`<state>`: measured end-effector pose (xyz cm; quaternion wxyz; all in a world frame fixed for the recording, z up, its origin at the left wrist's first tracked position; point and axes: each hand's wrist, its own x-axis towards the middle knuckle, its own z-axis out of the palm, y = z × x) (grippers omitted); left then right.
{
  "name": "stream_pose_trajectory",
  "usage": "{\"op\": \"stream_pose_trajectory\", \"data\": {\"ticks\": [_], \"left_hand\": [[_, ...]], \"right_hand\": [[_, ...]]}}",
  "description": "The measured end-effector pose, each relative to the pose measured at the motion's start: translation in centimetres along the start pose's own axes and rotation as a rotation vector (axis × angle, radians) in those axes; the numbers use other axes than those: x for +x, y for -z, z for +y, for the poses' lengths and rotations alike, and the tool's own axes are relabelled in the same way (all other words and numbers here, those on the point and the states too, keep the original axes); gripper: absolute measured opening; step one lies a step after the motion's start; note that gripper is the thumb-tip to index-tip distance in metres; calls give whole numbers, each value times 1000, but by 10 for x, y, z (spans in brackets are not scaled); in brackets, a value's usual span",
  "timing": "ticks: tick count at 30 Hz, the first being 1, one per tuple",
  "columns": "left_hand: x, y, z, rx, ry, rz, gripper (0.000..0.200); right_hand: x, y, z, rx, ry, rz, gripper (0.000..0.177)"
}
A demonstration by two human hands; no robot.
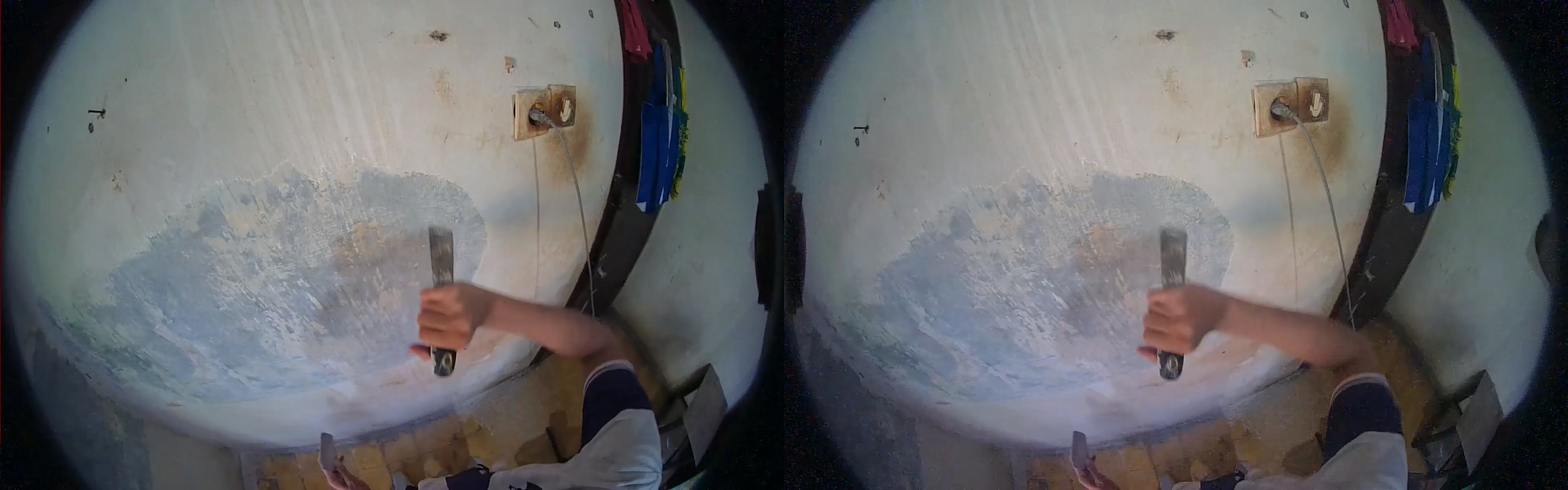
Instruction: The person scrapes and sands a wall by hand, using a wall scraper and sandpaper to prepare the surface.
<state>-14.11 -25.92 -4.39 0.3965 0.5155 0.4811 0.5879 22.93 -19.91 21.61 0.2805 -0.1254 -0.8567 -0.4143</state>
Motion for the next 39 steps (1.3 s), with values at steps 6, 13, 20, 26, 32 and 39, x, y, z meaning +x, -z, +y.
{"op": "stream_pose_trajectory", "data": {"ticks": [6, 13, 20, 26, 32, 39], "left_hand": [[80, -17, 20, 169, -615, 95, 51], [189, -80, 113, 350, -1157, 160, 33], [251, -159, 275, 341, -1664, -5, 32], [297, -223, 376, 299, -1785, -121, 48], [310, -240, 399, 647, -1763, 100, 52], [301, -239, 396, 787, -1683, 182, 59]], "right_hand": [[-11, -3, -135, 447, -807, -291, 51], [-37, 6, -237, 822, -1390, -754, 48], [-55, 28, -350, 667, -1988, -389, 42], [-55, 42, -362, 519, -2045, -739, 45], [-91, 33, -272, 556, -1890, -586, 47], [-2, 34, -74, 227, -897, -112, 56]]}}
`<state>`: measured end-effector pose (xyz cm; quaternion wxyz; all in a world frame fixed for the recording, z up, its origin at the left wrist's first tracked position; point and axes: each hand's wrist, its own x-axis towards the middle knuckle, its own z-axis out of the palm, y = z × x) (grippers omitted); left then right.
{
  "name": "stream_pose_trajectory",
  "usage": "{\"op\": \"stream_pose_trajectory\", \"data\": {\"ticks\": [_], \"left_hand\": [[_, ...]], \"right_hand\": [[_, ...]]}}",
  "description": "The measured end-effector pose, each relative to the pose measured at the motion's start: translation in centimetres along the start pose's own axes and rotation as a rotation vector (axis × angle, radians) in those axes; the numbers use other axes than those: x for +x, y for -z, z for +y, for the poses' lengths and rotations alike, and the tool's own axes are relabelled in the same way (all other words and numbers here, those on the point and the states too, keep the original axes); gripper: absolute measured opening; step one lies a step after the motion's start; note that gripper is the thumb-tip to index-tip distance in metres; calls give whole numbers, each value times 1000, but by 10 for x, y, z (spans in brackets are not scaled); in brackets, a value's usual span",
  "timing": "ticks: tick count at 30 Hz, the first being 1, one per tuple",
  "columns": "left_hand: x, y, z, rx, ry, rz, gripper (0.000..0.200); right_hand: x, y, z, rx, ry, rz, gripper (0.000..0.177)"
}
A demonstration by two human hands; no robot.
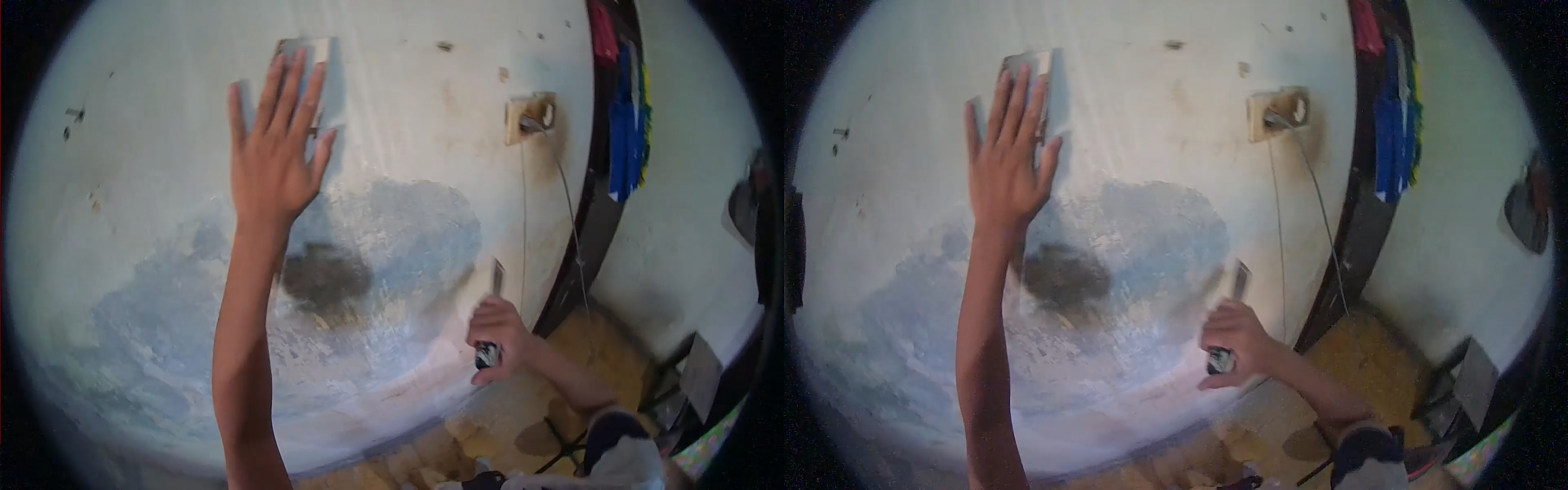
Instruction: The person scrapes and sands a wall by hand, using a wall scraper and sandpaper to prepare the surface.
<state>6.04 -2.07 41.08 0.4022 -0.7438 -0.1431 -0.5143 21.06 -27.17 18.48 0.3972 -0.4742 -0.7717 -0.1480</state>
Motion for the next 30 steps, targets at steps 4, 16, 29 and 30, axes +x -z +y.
{"op": "stream_pose_trajectory", "data": {"ticks": [4, 16, 29, 30], "left_hand": [[0, -3, 2, 59, 5, -29, 66], [1, -5, -1, 42, -7, 7, 68], [3, -9, 0, 35, -36, 60, 65], [2, -10, 0, 40, -36, 56, 65]], "right_hand": [[79, -3, 9, 17, 440, 164, 60], [114, -17, 55, -45, 842, -44, 63], [106, -5, 70, -182, 1033, 13, 53], [101, -7, 68, -171, 1060, -21, 52]]}}
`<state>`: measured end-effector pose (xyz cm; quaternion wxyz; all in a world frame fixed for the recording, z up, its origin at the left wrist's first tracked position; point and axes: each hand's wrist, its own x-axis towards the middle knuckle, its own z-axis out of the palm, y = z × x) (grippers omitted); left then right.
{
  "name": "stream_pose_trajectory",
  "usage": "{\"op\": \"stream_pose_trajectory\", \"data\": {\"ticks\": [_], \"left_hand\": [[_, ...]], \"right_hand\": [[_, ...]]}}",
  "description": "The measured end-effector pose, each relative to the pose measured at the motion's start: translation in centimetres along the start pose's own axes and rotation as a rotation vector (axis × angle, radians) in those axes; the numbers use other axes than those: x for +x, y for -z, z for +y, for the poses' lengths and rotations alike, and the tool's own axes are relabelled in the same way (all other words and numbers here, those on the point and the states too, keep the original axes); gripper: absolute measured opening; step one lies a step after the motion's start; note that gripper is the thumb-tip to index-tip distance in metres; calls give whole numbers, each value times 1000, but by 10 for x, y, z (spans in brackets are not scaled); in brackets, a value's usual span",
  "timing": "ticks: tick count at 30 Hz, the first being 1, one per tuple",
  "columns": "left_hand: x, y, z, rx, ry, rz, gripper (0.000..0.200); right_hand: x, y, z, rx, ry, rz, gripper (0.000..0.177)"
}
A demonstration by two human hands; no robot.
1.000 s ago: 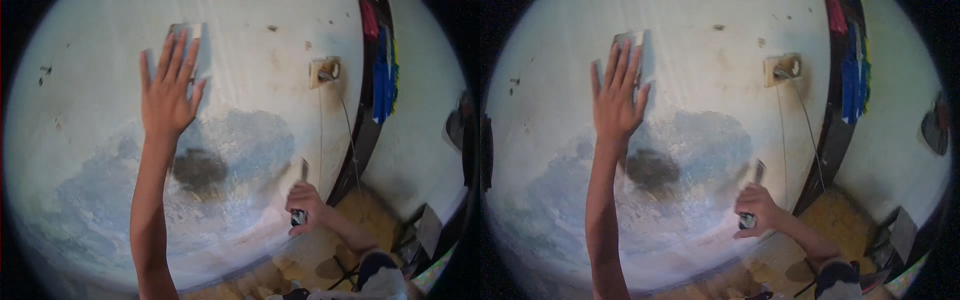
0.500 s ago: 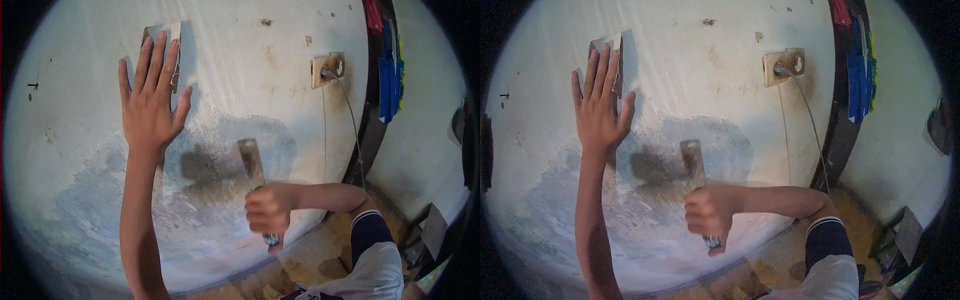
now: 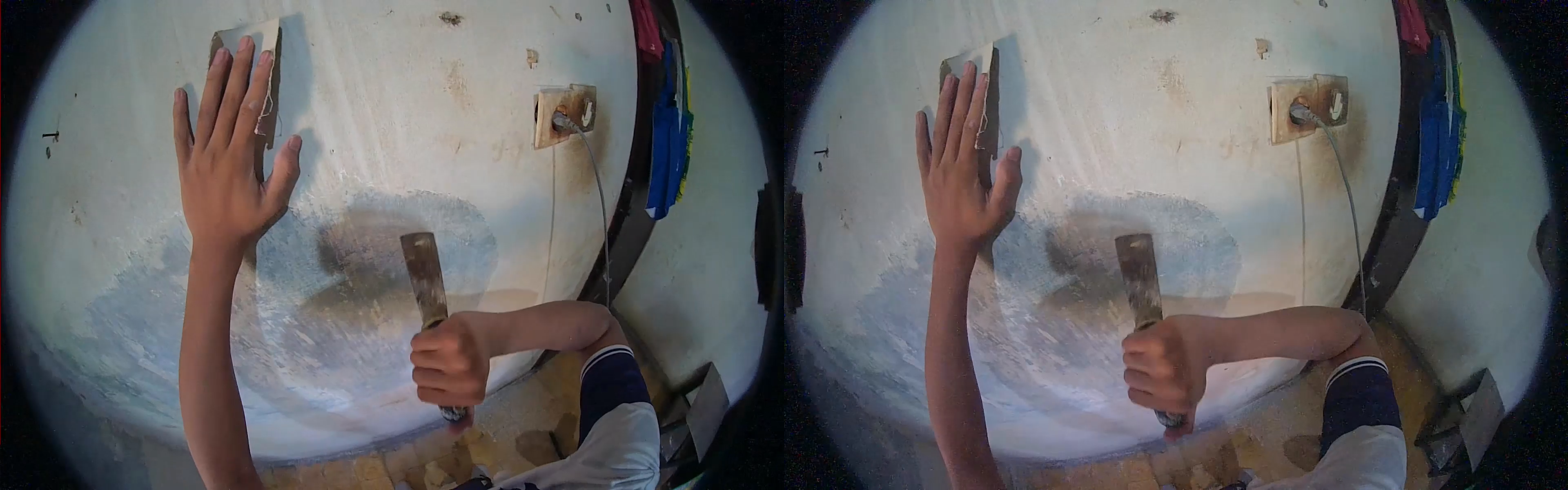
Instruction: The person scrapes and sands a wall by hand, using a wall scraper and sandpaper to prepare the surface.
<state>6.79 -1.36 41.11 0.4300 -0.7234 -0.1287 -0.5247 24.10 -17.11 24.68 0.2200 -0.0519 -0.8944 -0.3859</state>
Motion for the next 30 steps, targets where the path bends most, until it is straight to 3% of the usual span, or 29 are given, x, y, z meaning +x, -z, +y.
{"op": "stream_pose_trajectory", "data": {"ticks": [2, 3, 11, 15, 18, 22, 24, 26, 28, 30], "left_hand": [[0, -2, -2, 26, -12, -6, 66], [-1, -2, -2, 36, -16, -11, 66], [1, -7, -4, -26, -57, 67, 67], [2, -9, -5, -13, -64, 84, 66], [0, -10, -3, -11, -63, 86, 66], [1, -13, -5, 5, -72, 105, 67], [1, -13, -6, 12, -74, 102, 67], [1, -12, -5, 14, -71, 91, 68], [0, -11, -3, 18, -67, 86, 67], [4, -11, -5, 25, -76, 93, 67]], "right_hand": [[-10, 12, 21, 68, -162, 49, 52], [-11, 9, 20, -17, -136, -11, 55], [-11, 5, 19, 126, -122, 183, 50], [0, -9, -27, 80, 100, 97, 48], [-23, 12, 13, 21, -156, 69, 49], [-5, -3, -34, 41, 20, -4, 55], [-23, -14, -6, 156, -203, 203, 46], [-24, 0, 11, 57, -187, 148, 47], [-10, -22, -20, 131, -103, 247, 54], [-22, -21, -7, 31, -121, 260, 54]]}}
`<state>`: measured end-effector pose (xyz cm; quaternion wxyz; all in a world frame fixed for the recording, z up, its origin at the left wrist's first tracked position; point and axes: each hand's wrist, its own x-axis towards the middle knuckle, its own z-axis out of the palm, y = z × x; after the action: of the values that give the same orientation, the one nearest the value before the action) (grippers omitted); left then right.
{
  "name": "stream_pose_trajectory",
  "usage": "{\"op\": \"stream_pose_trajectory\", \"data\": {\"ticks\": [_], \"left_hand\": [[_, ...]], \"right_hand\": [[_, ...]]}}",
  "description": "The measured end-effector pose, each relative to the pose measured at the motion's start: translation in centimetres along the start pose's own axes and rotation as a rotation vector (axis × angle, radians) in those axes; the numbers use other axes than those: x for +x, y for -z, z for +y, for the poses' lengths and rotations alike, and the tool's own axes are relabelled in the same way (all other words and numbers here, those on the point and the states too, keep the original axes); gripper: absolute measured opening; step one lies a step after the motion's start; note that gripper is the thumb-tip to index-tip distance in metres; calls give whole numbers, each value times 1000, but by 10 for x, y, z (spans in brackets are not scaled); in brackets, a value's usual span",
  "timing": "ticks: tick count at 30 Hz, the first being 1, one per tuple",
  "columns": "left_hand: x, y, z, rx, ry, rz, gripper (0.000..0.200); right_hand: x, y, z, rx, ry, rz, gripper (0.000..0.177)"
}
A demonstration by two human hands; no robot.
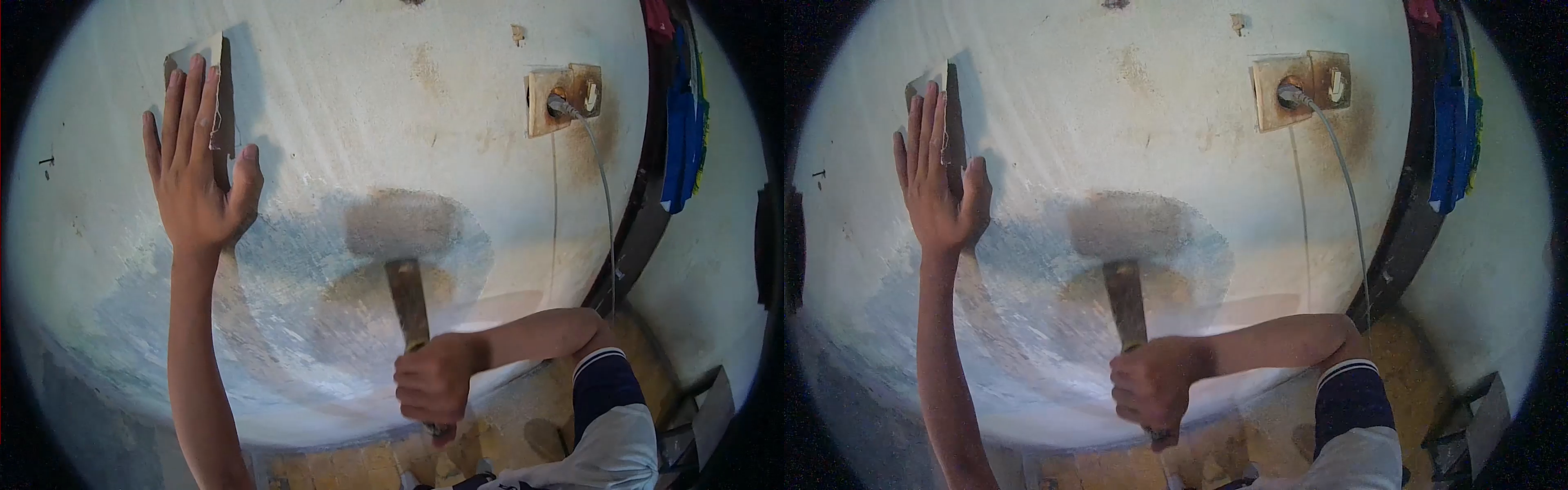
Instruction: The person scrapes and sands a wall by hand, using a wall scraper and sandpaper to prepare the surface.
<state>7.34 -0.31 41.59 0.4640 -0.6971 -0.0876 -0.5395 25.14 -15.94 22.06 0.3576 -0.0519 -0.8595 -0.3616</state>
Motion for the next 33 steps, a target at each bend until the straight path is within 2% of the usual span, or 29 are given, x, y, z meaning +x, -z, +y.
{"op": "stream_pose_trajectory", "data": {"ticks": [2, 3, 6, 10, 11, 13, 15, 17, 19, 20, 21, 24, 28, 32, 33], "left_hand": [[-3, 0, 1, -5, 3, -6, 67], [-5, 0, 2, -10, 4, -10, 67], [-3, 0, 0, -11, 3, -6, 67], [-3, 2, 2, -21, 6, -27, 68], [-2, 2, 1, -20, 5, -26, 68], [-3, 1, 0, -4, -12, -50, 67], [-4, 1, -5, 6, -18, -49, 67], [-4, -1, -2, -23, -4, -30, 67], [-3, 0, -1, -15, 0, -37, 66], [-3, 0, 0, -10, 1, -42, 66], [-3, 1, 0, -6, 2, -45, 65], [-5, 2, 1, -8, 7, -60, 64], [-4, 1, 3, -32, 28, -23, 59], [-5, -1, -1, -5, 29, -46, 60], [-5, 0, 0, -2, 40, -54, 60]], "right_hand": [[-8, 11, 15, -85, -22, 16, 53], [-3, 21, 19, -147, -26, -101, 57], [9, 0, -23, 10, 6, 12, 58], [-3, 28, 13, -111, -70, -38, 55], [-4, 28, 4, -72, -115, -128, 43], [-3, 13, -29, -15, -47, -196, 34], [2, 16, -25, 23, 30, -190, 19], [-8, 24, 4, -29, -138, -76, 26], [-4, 24, -1, -24, -81, -82, 34], [-4, 10, -17, -7, -30, -39, 45], [-5, 4, -32, 67, 8, -164, 38], [-2, 36, 14, -5, -76, -78, 50], [10, 8, -18, 69, 48, -43, 55], [9, 31, 20, -82, -11, -97, 55], [14, 27, 15, -18, -71, -45, 55]]}}
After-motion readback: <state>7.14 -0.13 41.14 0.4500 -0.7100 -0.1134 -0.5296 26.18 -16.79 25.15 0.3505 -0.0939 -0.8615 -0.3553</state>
